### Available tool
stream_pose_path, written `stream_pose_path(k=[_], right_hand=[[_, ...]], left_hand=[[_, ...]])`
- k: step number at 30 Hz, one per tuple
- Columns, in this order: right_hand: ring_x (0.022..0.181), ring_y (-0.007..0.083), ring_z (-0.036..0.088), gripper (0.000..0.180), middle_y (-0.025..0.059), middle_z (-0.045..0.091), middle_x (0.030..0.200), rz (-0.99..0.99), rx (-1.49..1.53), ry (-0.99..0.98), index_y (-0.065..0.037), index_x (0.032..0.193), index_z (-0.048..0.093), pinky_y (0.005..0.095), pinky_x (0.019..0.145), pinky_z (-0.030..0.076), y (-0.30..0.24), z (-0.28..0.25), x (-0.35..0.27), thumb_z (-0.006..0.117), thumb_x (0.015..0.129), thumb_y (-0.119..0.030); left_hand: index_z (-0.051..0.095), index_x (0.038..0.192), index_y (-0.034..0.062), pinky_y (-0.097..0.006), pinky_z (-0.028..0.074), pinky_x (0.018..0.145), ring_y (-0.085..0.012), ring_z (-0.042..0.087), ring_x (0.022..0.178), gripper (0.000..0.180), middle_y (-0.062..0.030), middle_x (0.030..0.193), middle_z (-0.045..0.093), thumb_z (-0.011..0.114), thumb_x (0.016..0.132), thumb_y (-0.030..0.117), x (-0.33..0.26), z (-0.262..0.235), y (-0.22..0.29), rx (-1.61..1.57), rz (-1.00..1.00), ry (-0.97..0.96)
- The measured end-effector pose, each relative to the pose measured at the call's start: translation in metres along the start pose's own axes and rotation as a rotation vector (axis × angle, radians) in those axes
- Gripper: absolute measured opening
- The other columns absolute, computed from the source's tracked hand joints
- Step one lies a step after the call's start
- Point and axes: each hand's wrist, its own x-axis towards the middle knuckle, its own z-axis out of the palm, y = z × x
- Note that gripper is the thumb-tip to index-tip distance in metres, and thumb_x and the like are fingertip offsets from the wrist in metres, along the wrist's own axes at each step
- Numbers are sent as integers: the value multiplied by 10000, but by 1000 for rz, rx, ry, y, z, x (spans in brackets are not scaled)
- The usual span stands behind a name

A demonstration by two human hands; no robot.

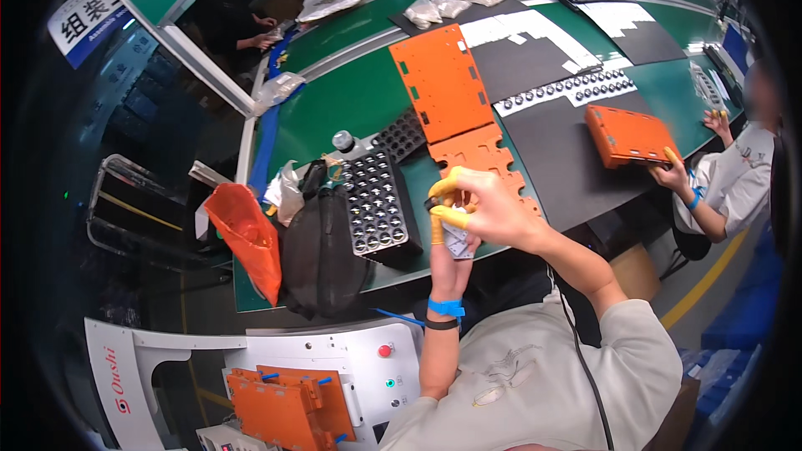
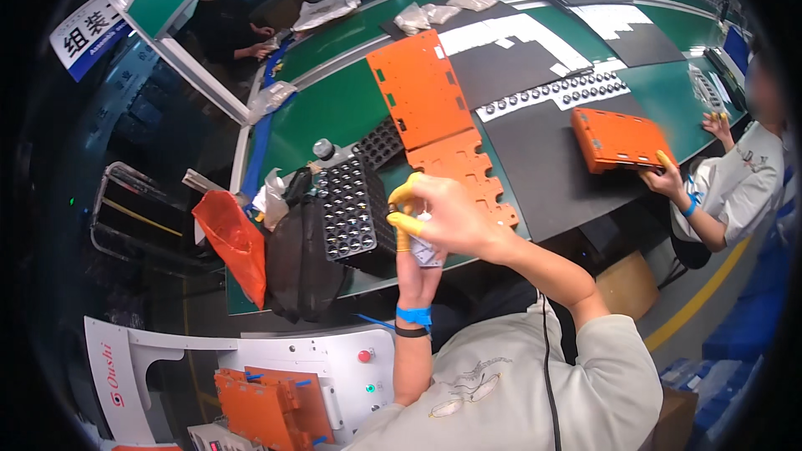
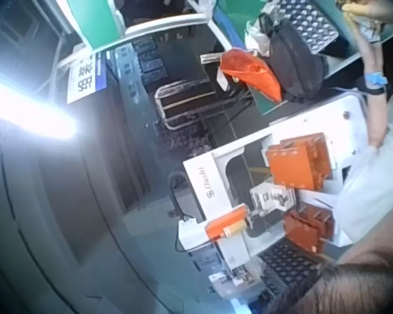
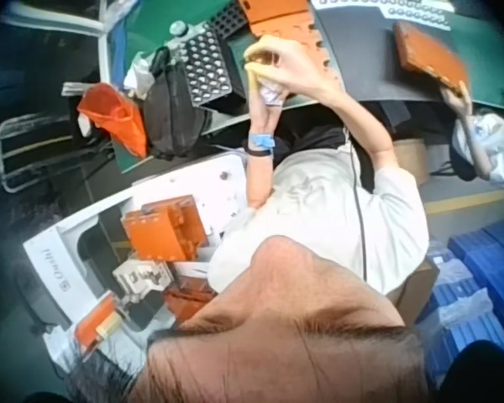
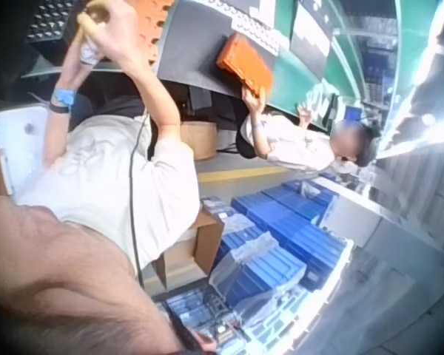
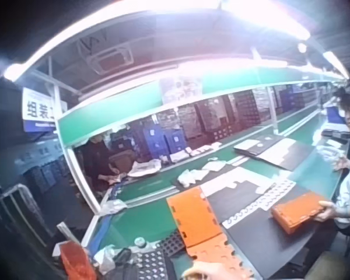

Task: The person assembles small electronic components onto orange circuit boards at a factory workstation. They pick up small silver parts from a tray, place them onto the boards, and use a white machine to process the boards. The person wears yellow finger cots and handles the boards one at a time.

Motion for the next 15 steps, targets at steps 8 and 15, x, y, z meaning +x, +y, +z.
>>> stream_pose_path(k=[8, 15], right_hand=[[838, 197, 722, 267, 117, 661, 939, 140, 167, -71, 52, 1174, 640, 332, 749, 612, 29, -29, -49, 664, 928, -49], [886, 191, 684, 215, 112, 682, 971, 67, 199, -6, 21, 1124, 697, 311, 743, 557, 42, -31, -59, 678, 938, -83]], left_hand=[[487, 1391, 10, -252, 412, 649, -102, 514, 772, 599, -54, 1080, 624, 405, 1066, 506, -4, 18, 0, 144, 114, 15], [519, 1370, -5, -266, 491, 753, -140, 625, 950, 599, -96, 1178, 647, 469, 1048, 497, -8, 25, -3, 307, 232, 53]])
